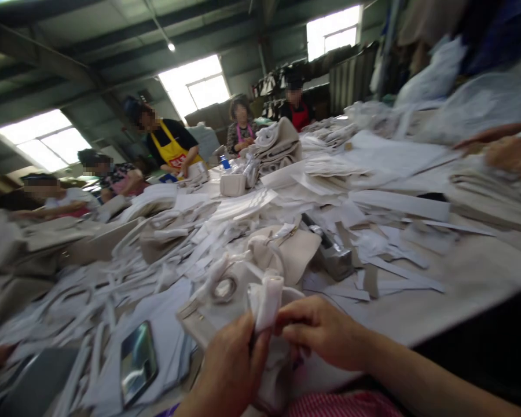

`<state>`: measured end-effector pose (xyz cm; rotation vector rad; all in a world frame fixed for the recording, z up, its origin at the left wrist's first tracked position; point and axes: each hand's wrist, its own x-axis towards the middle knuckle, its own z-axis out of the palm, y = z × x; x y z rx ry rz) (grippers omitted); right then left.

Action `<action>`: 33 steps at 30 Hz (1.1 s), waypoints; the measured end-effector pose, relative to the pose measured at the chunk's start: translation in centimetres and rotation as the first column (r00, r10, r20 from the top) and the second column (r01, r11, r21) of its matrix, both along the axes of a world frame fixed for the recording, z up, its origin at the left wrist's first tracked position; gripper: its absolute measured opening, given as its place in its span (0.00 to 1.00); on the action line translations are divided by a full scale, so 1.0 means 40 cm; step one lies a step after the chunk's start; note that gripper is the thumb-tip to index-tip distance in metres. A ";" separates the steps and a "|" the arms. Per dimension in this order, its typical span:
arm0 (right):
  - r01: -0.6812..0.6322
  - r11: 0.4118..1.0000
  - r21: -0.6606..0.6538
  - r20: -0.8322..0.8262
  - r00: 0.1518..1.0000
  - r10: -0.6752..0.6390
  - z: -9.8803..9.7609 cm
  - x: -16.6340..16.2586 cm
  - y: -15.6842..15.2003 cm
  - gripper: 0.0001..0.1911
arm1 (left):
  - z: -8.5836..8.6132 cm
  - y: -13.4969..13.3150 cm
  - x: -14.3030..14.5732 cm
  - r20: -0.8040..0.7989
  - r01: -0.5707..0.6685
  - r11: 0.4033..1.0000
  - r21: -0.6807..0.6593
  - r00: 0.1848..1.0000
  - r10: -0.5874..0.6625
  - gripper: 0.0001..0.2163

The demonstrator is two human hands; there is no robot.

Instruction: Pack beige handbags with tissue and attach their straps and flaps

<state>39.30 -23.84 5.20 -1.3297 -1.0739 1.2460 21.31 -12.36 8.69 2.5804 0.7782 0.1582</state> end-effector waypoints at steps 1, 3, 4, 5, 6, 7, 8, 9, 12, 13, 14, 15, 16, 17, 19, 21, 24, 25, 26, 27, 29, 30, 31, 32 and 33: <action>0.042 0.999 0.017 0.152 0.987 -0.044 -0.023 0.027 -0.018 0.15 | 0.008 -0.010 0.000 -0.009 -0.029 0.999 0.016 1.000 0.029 0.09; 0.181 0.978 0.103 0.503 0.839 -0.209 -0.109 0.103 -0.055 0.13 | 0.015 -0.024 0.004 -0.011 -0.068 0.997 0.039 0.998 0.068 0.09; 0.209 0.965 0.158 0.633 0.729 -0.261 -0.169 0.150 -0.071 0.12 | 0.015 -0.026 0.008 -0.007 -0.078 0.996 0.044 0.997 0.078 0.09; 0.187 0.965 0.182 0.737 0.624 -0.260 -0.234 0.199 -0.084 0.12 | 0.015 -0.026 0.011 0.001 -0.081 0.996 0.046 0.997 0.081 0.10; 0.187 0.957 0.221 0.813 0.507 -0.287 -0.297 0.244 -0.095 0.11 | 0.014 -0.024 0.014 0.007 -0.082 0.996 0.045 0.997 0.082 0.11; 0.164 0.959 0.231 0.867 0.413 -0.279 -0.351 0.281 -0.104 0.11 | 0.013 -0.022 0.016 0.011 -0.082 0.996 0.040 0.997 0.082 0.12; 0.147 0.951 0.274 0.887 0.343 -0.308 -0.392 0.307 -0.112 0.13 | 0.013 -0.020 0.016 0.013 -0.083 0.996 0.033 0.996 0.083 0.12; 0.123 0.955 0.270 0.909 0.294 -0.294 -0.415 0.321 -0.118 0.16 | 0.013 -0.019 0.015 0.014 -0.087 0.996 0.024 0.996 0.086 0.12; 0.129 0.976 0.178 0.961 0.189 -0.201 -0.386 0.291 -0.113 0.22 | 0.008 -0.018 0.006 0.021 -0.099 0.995 0.006 0.995 0.099 0.10; 0.154 0.979 0.134 0.972 0.171 -0.160 -0.355 0.269 -0.101 0.23 | 0.005 -0.015 0.002 0.024 -0.100 0.995 0.003 0.995 0.100 0.09; 0.155 0.986 0.067 0.981 0.170 -0.093 -0.322 0.247 -0.085 0.22 | 0.001 -0.012 0.000 0.027 -0.101 0.995 0.002 0.994 0.101 0.09; 0.158 0.987 0.006 0.985 0.167 -0.033 -0.290 0.229 -0.067 0.21 | -0.004 -0.007 -0.001 0.032 -0.100 0.995 0.001 0.994 0.100 0.09; 0.164 0.986 -0.039 0.988 0.155 0.013 -0.262 0.216 -0.051 0.20 | -0.009 -0.003 -0.001 0.039 -0.098 0.995 0.001 0.994 0.098 0.10; 0.175 0.982 -0.070 0.989 0.139 0.046 -0.241 0.208 -0.038 0.20 | -0.014 0.002 -0.001 0.051 -0.096 0.995 0.002 0.994 0.096 0.10; 0.200 0.976 -0.088 0.991 0.119 0.065 -0.216 0.205 -0.026 0.20 | -0.022 0.009 -0.001 0.081 -0.091 0.996 0.006 0.993 0.090 0.11; 0.228 0.971 -0.076 0.992 0.119 0.050 -0.208 0.209 -0.027 0.19 | -0.029 0.013 -0.001 0.107 -0.088 0.996 0.008 0.991 0.086 0.12; 0.265 0.963 -0.043 0.988 0.152 0.002 -0.204 0.212 -0.030 0.18 | -0.037 0.016 0.000 0.141 -0.081 0.997 0.015 0.987 0.078 0.12; 0.267 0.963 -0.044 0.985 0.171 -0.002 -0.202 0.211 -0.028 0.16 | -0.040 0.017 0.001 0.155 -0.078 0.997 0.015 0.985 0.074 0.13; 0.265 0.963 -0.053 0.981 0.192 0.001 -0.200 0.209 -0.025 0.15 | -0.044 0.018 0.002 0.170 -0.076 0.997 0.015 0.983 0.073 0.13; 0.260 0.963 -0.069 0.977 0.211 0.013 -0.198 0.207 -0.020 0.14 | -0.047 0.019 0.002 0.183 -0.076 0.997 0.013 0.980 0.072 0.13; 0.252 0.962 -0.107 0.969 0.243 0.044 -0.197 0.206 -0.010 0.13 | -0.055 0.022 0.003 0.198 -0.076 0.997 0.003 0.977 0.074 0.15; 0.253 0.960 -0.120 0.965 0.257 0.053 -0.198 0.207 -0.006 0.13 | -0.059 0.024 0.003 0.201 -0.075 0.997 -0.004 0.977 0.075 0.15; 0.257 0.958 -0.124 0.962 0.266 0.053 -0.199 0.211 -0.003 0.15 | -0.062 0.026 0.002 0.201 -0.073 0.997 -0.014 0.977 0.074 0.16; 0.260 0.957 -0.129 0.959 0.278 0.054 -0.200 0.216 -0.001 0.16 | -0.065 0.028 0.001 0.199 -0.069 0.997 -0.027 0.977 0.073 0.17; 0.262 0.956 -0.134 0.955 0.291 0.054 -0.200 0.222 -0.001 0.16 | -0.067 0.030 0.000 0.201 -0.065 0.997 -0.040 0.977 0.071 0.18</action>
